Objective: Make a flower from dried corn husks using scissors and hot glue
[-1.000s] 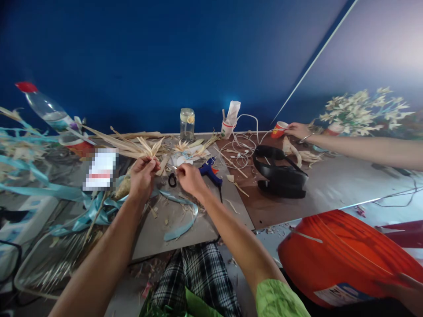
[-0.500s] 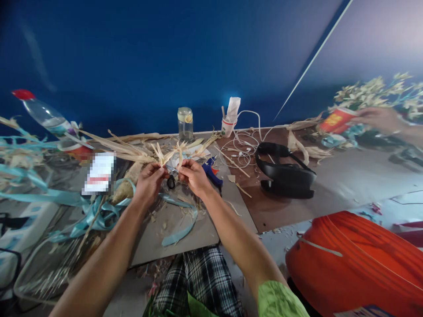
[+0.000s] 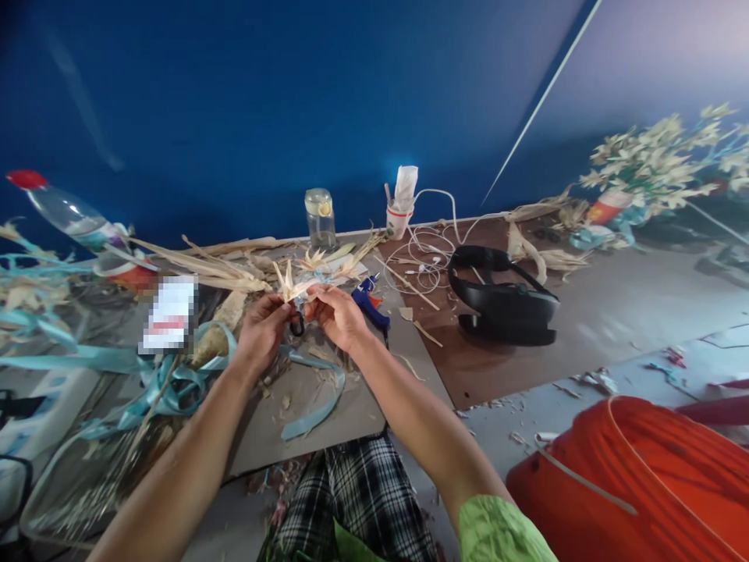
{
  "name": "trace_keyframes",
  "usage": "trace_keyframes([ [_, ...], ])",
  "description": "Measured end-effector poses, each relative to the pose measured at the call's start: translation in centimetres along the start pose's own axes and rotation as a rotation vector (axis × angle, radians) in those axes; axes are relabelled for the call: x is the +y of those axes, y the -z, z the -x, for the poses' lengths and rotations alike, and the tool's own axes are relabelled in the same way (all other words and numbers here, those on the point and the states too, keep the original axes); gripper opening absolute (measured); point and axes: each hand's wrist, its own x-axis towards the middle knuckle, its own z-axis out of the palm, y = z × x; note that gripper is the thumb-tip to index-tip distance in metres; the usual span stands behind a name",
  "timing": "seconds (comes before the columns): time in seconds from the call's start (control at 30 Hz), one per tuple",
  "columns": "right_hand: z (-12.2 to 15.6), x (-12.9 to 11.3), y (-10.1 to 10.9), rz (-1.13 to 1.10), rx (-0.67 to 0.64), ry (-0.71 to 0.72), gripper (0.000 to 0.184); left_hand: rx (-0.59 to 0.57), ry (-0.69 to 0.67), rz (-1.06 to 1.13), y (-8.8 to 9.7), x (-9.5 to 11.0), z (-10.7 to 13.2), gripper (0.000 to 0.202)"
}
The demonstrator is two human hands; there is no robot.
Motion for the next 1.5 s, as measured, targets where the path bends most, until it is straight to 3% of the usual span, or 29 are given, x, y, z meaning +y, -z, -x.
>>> trace_keyframes([
  [0.27,-0.4,0.0,0.6,0.048,0.0,0.06,0.017,-0.001,-0.012,0.004,0.0,0.1,0.0,0.022],
  [0.43,-0.3,0.2,1.3,0.479,0.109,0.213,0.033,0.007,-0.004,0.01,-0.1,0.3,0.1,0.023],
  [0.5,-0.1,0.2,1.5,0.555,0.094,0.23,0.04,0.012,0.0,0.016,-0.2,0.3,0.1,0.023],
  [0.7,-0.6,0.7,2.0,0.529,0.079,0.236,0.044,0.007,0.003,0.028,-0.2,0.5,0.2,0.022],
  [0.97,-0.8,0.7,1.2,0.225,0.078,0.135,0.031,-0.027,0.004,-0.014,-0.2,0.2,0.3,0.021],
  [1.17,-0.6,0.3,1.0,0.234,0.105,0.13,0.035,-0.056,0.039,-0.071,-0.2,-0.1,0.6,0.023],
  [1.37,-0.8,0.5,1.3,0.213,0.107,0.138,0.036,-0.213,0.079,-0.027,-1.5,0.9,1.2,0.024],
  [1.5,-0.6,0.4,1.1,0.22,0.095,0.141,0.035,-0.101,0.02,-0.03,-1.3,0.6,1.0,0.026],
])
